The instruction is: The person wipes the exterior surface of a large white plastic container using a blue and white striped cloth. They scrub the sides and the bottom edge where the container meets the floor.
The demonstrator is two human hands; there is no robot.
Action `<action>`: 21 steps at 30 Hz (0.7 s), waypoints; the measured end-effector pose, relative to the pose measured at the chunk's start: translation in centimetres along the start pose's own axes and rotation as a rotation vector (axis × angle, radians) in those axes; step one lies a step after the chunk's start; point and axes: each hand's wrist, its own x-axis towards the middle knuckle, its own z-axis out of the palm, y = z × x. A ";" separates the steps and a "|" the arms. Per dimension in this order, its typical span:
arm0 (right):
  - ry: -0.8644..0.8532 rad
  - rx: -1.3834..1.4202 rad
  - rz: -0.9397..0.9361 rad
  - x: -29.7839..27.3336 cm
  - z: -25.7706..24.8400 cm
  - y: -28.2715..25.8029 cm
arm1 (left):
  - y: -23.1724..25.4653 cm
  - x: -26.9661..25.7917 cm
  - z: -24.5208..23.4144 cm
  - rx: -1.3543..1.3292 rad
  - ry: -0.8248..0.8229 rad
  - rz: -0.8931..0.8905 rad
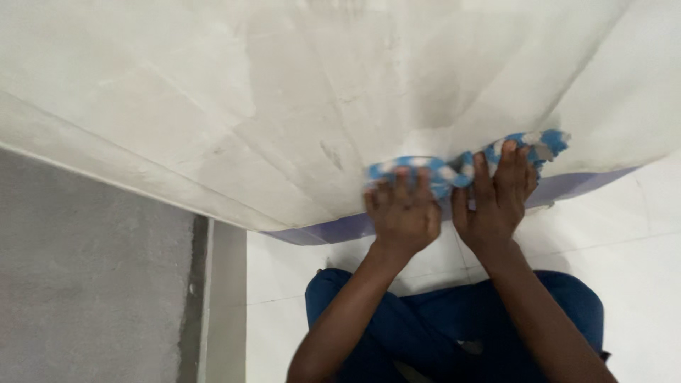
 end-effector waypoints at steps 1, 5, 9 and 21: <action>-0.005 -0.006 -0.038 0.6 0.8 -1.0 | -0.9 0.3 -0.4 0.000 0.037 -0.058; 0.006 -0.046 -0.241 -0.5 5.3 -4.1 | -3.5 -1.9 -1.4 -0.028 0.105 -0.188; -0.012 -0.004 -0.287 -5.9 7.5 -3.1 | -3.0 -7.5 1.3 -0.058 0.012 -0.170; -0.107 -0.003 -0.034 -4.6 4.4 -1.2 | -1.6 -5.0 0.3 -0.039 -0.028 -0.188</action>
